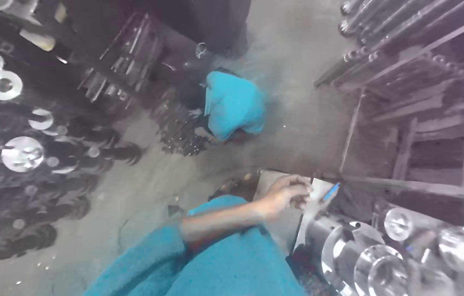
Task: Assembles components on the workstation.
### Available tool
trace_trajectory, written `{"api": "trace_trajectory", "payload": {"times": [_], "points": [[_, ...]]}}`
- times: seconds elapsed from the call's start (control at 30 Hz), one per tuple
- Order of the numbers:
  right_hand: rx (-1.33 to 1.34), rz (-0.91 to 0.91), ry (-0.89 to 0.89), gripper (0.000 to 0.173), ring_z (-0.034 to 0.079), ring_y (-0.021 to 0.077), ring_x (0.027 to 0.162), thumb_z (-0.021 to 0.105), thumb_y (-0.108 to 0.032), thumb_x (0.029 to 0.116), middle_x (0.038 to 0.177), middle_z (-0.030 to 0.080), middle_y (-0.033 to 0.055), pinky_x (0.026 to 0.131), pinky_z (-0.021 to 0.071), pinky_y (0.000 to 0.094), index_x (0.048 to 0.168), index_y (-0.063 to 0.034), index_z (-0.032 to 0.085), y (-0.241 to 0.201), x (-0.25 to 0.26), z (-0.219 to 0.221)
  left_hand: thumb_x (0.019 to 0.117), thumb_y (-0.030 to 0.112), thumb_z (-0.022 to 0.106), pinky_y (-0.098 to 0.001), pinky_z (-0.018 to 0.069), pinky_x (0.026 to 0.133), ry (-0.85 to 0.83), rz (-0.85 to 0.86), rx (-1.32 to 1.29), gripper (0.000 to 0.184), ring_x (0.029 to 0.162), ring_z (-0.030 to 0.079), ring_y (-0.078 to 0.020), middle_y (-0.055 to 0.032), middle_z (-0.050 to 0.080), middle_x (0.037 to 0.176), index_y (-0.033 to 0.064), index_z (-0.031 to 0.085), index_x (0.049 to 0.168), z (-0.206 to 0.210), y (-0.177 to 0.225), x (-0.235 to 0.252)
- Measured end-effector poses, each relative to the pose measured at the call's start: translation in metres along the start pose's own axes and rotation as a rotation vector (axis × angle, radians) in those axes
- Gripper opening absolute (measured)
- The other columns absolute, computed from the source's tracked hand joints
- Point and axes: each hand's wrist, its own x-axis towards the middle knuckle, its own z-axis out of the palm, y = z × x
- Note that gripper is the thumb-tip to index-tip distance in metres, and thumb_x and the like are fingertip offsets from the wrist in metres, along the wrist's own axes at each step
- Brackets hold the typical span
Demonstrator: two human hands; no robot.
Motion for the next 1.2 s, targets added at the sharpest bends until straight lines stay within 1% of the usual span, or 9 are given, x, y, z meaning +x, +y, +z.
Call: {"api": "trace_trajectory", "payload": {"times": [0.13,0.33,0.47,0.6,0.7,0.83,1.03,1.1,1.2], "points": [[0.073,-0.143,0.017,0.055,0.065,0.0545,0.109,0.044,-0.044,0.107,0.118,0.068,0.0329,0.092,0.0458,0.0743,0.123,0.002,0.069,-0.012,-0.009,-0.011,0.1051,0.008,0.045,-0.0264,0.0559,0.065,0.023,-0.016,-0.021,0.016,0.066,0.061,-0.0107,-0.0032,0.062,0.08,0.0006,0.059,0.107,-0.003,0.0,0.0],[0.036,0.043,-0.059,0.071,0.064,0.0549,0.113,0.036,-0.061,0.1044,0.118,0.068,0.0337,0.092,0.0458,0.0742,0.123,-0.0001,0.069,-0.027,-0.008,-0.024,0.1051,0.009,0.045,-0.0261,0.0566,0.065,0.024,-0.032,-0.032,0.017,0.065,0.062,-0.0103,-0.0028,0.063,0.078,0.0006,0.06,0.107,-0.001,-0.001,0.004],[0.092,-0.136,-0.07,0.052,0.062,0.0603,0.111,0.046,-0.042,0.1064,0.119,0.065,0.0379,0.09,0.0433,0.0793,0.129,-0.0001,0.065,-0.018,-0.009,-0.025,0.1046,0.013,0.04,-0.0262,0.0561,0.061,-0.003,-0.007,-0.075,0.023,0.063,0.063,-0.0108,-0.0037,0.065,0.078,0.0025,0.061,0.104,0.0,-0.006,0.008],[0.103,0.025,-0.01,0.067,0.058,0.0637,0.114,0.043,-0.055,0.1053,0.124,0.061,0.0407,0.09,0.0421,0.0815,0.13,0.0042,0.062,-0.025,-0.011,-0.024,0.1033,0.029,0.038,-0.0267,0.0562,0.063,-0.135,0.026,-0.154,0.036,0.067,0.065,-0.0116,-0.0035,0.07,0.081,0.009,0.068,0.103,-0.005,-0.017,0.013],[0.054,-0.015,-0.033,0.061,0.063,0.0649,0.099,0.043,-0.054,0.1061,0.104,0.066,0.0402,0.076,0.0435,0.0825,0.118,0.0015,0.067,-0.02,-0.009,-0.029,0.098,0.048,0.048,-0.0316,0.0568,0.065,-0.191,0.043,-0.204,0.045,0.068,0.067,-0.0147,-0.0061,0.071,0.082,0.011,0.073,0.104,-0.006,-0.022,0.016],[0.053,-0.001,-0.048,0.04,0.065,0.0603,0.092,0.051,-0.035,0.1072,0.096,0.068,0.0352,0.071,0.046,0.0777,0.108,0.001,0.068,-0.035,-0.012,-0.029,0.0988,0.058,0.04,-0.04,0.059,0.081,-0.264,0.026,-0.246,0.06,0.086,0.072,-0.0247,-0.0151,0.073,0.1,0.0095,0.07,0.115,0.0,-0.021,0.016],[0.092,0.213,-0.059,0.074,0.062,0.0651,0.099,0.039,-0.058,0.1064,0.1,0.065,0.042,0.078,0.0445,0.0804,0.106,0.0108,0.065,-0.067,-0.026,-0.063,0.0973,0.064,0.037,-0.0472,0.0525,0.1,-0.374,-0.032,-0.226,0.066,0.116,0.066,-0.0343,-0.021,0.065,0.13,0.0119,0.062,0.13,0.011,-0.02,0.019],[0.223,0.142,0.07,0.057,0.066,0.0599,0.09,0.05,-0.052,0.1044,0.096,0.068,0.0356,0.073,0.0454,0.0789,0.115,0.0026,0.065,-0.096,-0.05,-0.084,0.0982,0.063,0.034,-0.05,0.0485,0.106,-0.385,-0.038,-0.218,0.068,0.125,0.061,-0.0366,-0.0218,0.061,0.137,0.0115,0.06,0.134,0.014,-0.025,0.022],[0.631,-0.291,0.285,0.03,0.068,0.0301,0.069,0.063,-0.031,0.0957,0.082,0.07,0.0122,0.06,0.0557,0.0542,0.106,-0.0046,0.072,-0.157,-0.096,-0.082,0.1,0.061,0.027,-0.0523,0.0404,0.114,-0.426,-0.066,-0.201,0.071,0.136,0.052,-0.039,-0.0234,0.054,0.146,0.0094,0.053,0.141,0.017,-0.033,0.028]]}}
